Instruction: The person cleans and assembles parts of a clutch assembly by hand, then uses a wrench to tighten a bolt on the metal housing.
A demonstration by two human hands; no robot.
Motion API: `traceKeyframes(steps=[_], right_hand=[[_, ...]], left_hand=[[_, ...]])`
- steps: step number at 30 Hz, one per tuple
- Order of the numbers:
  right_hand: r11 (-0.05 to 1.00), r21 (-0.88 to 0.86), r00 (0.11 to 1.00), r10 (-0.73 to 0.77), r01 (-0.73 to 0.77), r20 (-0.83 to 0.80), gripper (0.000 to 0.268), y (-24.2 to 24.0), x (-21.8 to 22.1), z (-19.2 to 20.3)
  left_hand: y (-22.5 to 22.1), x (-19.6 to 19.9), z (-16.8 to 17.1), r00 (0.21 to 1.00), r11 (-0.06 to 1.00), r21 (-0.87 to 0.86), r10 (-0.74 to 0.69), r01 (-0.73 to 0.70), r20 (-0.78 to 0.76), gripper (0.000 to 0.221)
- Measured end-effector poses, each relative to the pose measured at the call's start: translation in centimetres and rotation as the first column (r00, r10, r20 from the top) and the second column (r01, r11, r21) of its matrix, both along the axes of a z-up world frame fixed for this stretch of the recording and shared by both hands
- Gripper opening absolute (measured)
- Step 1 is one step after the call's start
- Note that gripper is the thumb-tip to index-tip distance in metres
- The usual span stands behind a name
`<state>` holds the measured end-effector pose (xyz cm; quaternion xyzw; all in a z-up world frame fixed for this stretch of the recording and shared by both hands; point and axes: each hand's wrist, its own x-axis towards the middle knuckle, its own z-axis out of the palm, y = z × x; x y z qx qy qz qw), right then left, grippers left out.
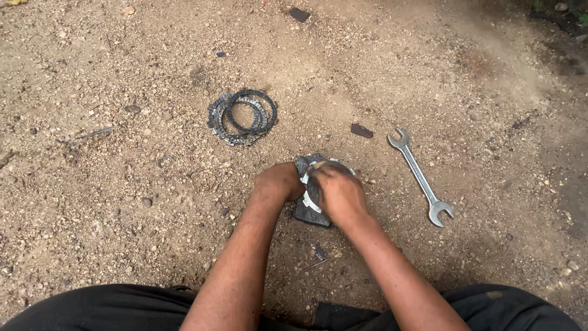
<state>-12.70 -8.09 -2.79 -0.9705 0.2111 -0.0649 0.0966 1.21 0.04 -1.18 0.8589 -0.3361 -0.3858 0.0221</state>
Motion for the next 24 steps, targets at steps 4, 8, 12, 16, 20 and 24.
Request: traceKeyframes(steps=[4, 8, 12, 16, 20, 24], right_hand=[[0.995, -0.098, 0.996, 0.017, -0.025, -0.084, 0.052, 1.0, -0.2, -0.2], [0.996, -0.035, 0.995, -0.09, 0.088, -0.049, 0.053, 0.5, 0.1, -0.7], [0.996, -0.044, 0.995, 0.081, -0.084, -0.057, 0.049, 1.0, -0.5, -1.3], [0.999, -0.005, 0.999, -0.043, 0.043, 0.013, 0.046, -0.5, -0.7, 0.0], [0.988, 0.146, 0.998, -0.052, 0.047, 0.031, 0.038, -0.9, -0.9, 0.7], [0.982, -0.099, 0.972, 0.176, -0.162, 0.155, 0.035, 0.2, -0.9, -0.3]], left_hand=[[0.5, -0.2, 0.5, 1.0, 0.999, -0.027, 0.018, -0.018, -0.002, 0.042], [0.2, 0.0, 0.2, 0.999, 1.0, -0.011, 0.024, -0.024, -0.022, 0.044], [-0.1, 0.1, -0.2, 0.999, 1.0, -0.015, 0.021, -0.022, -0.024, 0.043], [0.2, -0.1, 0.2, 0.999, 0.998, -0.042, 0.042, -0.043, -0.027, 0.044], [0.2, -0.6, 0.5, 0.998, 0.999, 0.011, 0.035, -0.035, -0.045, 0.042], [-0.1, -0.3, 0.5, 1.0, 1.0, 0.024, -0.007, 0.008, -0.025, 0.04]])
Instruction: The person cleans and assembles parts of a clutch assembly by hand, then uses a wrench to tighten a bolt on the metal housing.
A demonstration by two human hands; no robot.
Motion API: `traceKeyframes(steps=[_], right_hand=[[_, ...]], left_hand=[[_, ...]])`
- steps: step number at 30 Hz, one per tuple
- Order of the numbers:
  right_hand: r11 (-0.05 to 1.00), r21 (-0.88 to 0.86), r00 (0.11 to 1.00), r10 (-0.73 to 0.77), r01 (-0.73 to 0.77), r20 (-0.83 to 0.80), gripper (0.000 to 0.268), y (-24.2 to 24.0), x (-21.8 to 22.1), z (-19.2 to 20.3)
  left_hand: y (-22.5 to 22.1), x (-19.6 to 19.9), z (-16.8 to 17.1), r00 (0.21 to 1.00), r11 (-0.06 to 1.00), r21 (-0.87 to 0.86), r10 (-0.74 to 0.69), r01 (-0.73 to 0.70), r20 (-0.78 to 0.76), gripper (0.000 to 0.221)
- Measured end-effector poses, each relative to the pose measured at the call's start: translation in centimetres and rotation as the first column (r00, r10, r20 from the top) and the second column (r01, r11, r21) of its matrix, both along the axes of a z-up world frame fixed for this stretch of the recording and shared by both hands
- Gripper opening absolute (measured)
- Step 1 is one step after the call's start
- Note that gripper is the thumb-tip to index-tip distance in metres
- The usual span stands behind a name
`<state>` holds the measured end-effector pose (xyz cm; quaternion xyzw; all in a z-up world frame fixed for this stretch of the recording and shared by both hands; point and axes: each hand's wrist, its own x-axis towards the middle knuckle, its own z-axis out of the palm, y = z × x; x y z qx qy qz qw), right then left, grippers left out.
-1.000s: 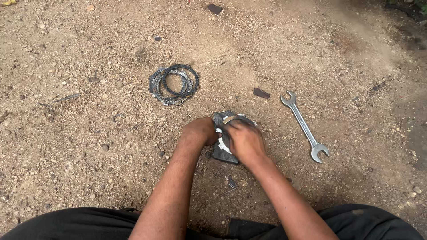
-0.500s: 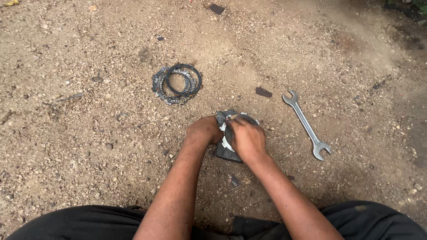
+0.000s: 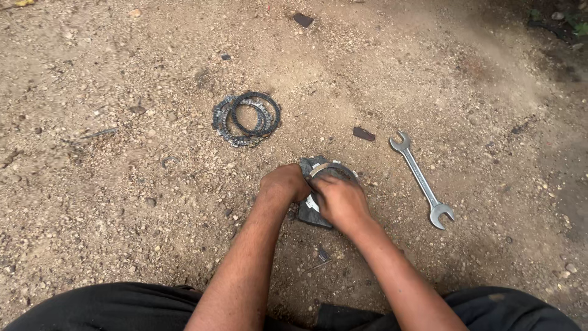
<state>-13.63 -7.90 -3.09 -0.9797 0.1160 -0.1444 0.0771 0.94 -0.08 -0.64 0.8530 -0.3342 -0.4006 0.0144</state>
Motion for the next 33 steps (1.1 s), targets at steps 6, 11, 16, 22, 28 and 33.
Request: traceKeyframes(steps=[6, 11, 16, 22, 28, 33], right_hand=[[0.98, 0.103, 0.985, -0.167, 0.17, -0.04, 0.053, -0.6, 0.3, -0.8], [0.969, 0.066, 0.968, -0.232, 0.238, -0.092, 0.054, 0.2, 0.7, -1.3], [0.964, 0.143, 0.974, -0.226, 0.224, -0.004, 0.05, -0.6, 0.6, -1.3], [0.969, 0.099, 0.974, -0.228, 0.228, -0.003, 0.038, -1.4, 0.6, 0.0], [0.96, 0.166, 0.967, -0.201, 0.226, -0.154, 0.048, 0.9, 0.8, -1.2], [0.959, 0.111, 0.955, -0.274, 0.261, 0.117, 0.034, -1.4, 0.0, -0.4]], left_hand=[[-0.1, -0.3, 0.2, 1.0, 1.0, 0.018, 0.014, -0.014, 0.0, 0.04], [0.1, -0.3, 0.2, 1.0, 1.0, 0.006, 0.019, -0.019, -0.02, 0.039], [0.0, -0.2, 0.3, 1.0, 0.999, -0.01, 0.031, -0.031, -0.001, 0.04], [0.1, -0.1, -0.5, 0.999, 0.999, -0.029, 0.034, -0.034, 0.002, 0.043], [-0.3, -0.2, -0.9, 0.999, 0.999, 0.004, 0.035, -0.035, -0.017, 0.041], [0.0, -0.4, -0.3, 0.999, 0.999, -0.001, 0.046, -0.046, -0.003, 0.043]])
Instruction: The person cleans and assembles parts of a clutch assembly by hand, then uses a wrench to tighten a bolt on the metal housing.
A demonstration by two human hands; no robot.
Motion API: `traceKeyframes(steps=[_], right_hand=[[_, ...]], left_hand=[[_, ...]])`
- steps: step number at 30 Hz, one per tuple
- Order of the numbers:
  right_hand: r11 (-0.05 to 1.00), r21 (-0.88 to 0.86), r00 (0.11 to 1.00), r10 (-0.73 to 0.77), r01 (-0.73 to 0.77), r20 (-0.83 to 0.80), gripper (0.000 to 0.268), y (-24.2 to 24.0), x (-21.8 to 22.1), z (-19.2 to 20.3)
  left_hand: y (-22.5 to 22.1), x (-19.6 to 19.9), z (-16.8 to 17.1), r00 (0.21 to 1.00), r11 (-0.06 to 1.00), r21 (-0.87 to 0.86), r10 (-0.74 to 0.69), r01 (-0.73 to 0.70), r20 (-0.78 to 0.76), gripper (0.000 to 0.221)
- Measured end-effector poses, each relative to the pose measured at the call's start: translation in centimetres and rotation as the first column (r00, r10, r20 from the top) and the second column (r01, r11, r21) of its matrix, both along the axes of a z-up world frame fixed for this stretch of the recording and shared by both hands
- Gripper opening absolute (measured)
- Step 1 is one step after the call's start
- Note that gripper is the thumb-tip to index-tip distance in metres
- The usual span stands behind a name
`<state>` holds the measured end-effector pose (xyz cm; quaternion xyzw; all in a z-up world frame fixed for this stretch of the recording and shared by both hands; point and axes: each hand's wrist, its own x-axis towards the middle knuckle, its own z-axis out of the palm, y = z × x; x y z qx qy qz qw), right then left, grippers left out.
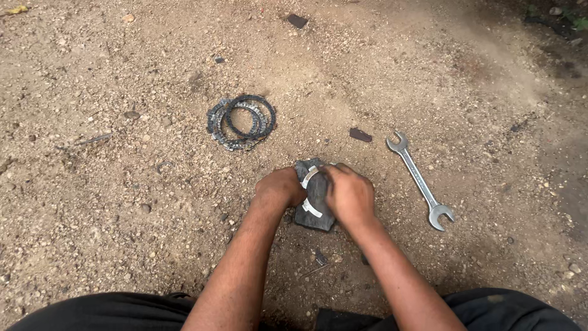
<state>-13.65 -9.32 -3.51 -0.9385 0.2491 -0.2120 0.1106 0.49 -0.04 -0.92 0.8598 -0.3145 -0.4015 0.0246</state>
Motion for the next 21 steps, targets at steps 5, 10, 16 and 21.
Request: traceKeyframes(steps=[5, 10, 16, 21], right_hand=[[0.989, 0.142, 0.953, 0.081, -0.041, -0.292, 0.055, 1.1, 0.5, -0.8], [0.998, -0.06, 0.994, 0.024, -0.03, -0.102, 0.042, -0.3, 0.5, -2.5], [0.992, 0.128, 0.979, 0.027, -0.001, -0.204, 0.045, 0.5, 0.6, -1.2], [0.977, -0.067, 0.979, 0.202, -0.201, 0.006, 0.042, 1.1, 0.1, -0.7]], left_hand=[[-0.2, 0.5, 0.2, 1.0, 1.0, 0.004, -0.019, 0.019, -0.01, 0.043], [0.1, -0.1, 1.4, 1.0, 1.0, 0.017, -0.013, 0.013, -0.008, 0.048], [0.2, 0.2, 1.2, 1.0, 1.0, -0.013, -0.023, 0.023, 0.001, 0.044], [0.3, 0.2, 1.1, 0.999, 0.999, -0.025, 0.039, -0.039, -0.021, 0.044]])
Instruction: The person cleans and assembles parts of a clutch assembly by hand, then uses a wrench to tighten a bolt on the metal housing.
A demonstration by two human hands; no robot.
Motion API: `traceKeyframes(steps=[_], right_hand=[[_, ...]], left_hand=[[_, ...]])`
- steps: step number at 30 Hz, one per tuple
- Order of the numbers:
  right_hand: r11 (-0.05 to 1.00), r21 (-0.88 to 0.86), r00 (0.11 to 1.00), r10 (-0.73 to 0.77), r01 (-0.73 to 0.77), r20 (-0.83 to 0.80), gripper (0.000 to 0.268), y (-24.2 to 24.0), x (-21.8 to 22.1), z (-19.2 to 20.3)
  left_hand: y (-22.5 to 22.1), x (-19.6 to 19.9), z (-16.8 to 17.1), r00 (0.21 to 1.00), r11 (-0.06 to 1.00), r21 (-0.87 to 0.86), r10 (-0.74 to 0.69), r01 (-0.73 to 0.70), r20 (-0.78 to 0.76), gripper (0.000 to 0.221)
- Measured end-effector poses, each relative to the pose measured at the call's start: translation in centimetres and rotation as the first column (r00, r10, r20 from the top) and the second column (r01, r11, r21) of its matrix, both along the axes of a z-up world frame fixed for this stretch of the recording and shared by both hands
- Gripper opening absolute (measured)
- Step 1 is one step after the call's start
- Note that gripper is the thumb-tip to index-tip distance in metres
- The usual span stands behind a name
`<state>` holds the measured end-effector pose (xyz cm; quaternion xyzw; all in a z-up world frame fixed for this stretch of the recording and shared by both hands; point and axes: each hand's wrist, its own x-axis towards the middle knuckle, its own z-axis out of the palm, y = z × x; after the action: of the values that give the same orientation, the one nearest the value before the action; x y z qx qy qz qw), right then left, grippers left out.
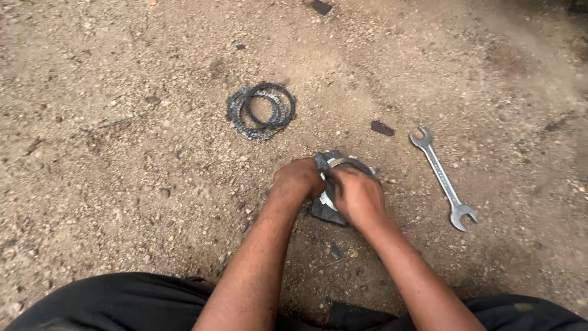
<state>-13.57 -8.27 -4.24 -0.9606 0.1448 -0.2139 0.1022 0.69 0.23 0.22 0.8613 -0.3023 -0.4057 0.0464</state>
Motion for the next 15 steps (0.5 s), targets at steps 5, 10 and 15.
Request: traceKeyframes(steps=[5, 10, 15], right_hand=[[0.971, 0.116, 0.964, -0.185, 0.209, -0.191, 0.037, -0.6, 1.0, 0.4], [0.981, -0.19, 0.999, 0.012, -0.022, -0.053, 0.046, 0.3, 0.0, -0.5], [0.996, -0.033, 0.995, -0.088, 0.087, -0.051, 0.054, -0.1, 0.4, -0.1]], left_hand=[[0.0, 0.0, -0.5, 0.999, 0.999, 0.015, -0.041, 0.042, -0.029, 0.041], [-0.1, 0.0, -0.3, 1.0, 1.0, -0.019, -0.003, 0.003, -0.005, 0.046], [0.2, 0.0, -0.3, 0.999, 1.0, 0.001, -0.012, 0.012, -0.034, 0.046]])
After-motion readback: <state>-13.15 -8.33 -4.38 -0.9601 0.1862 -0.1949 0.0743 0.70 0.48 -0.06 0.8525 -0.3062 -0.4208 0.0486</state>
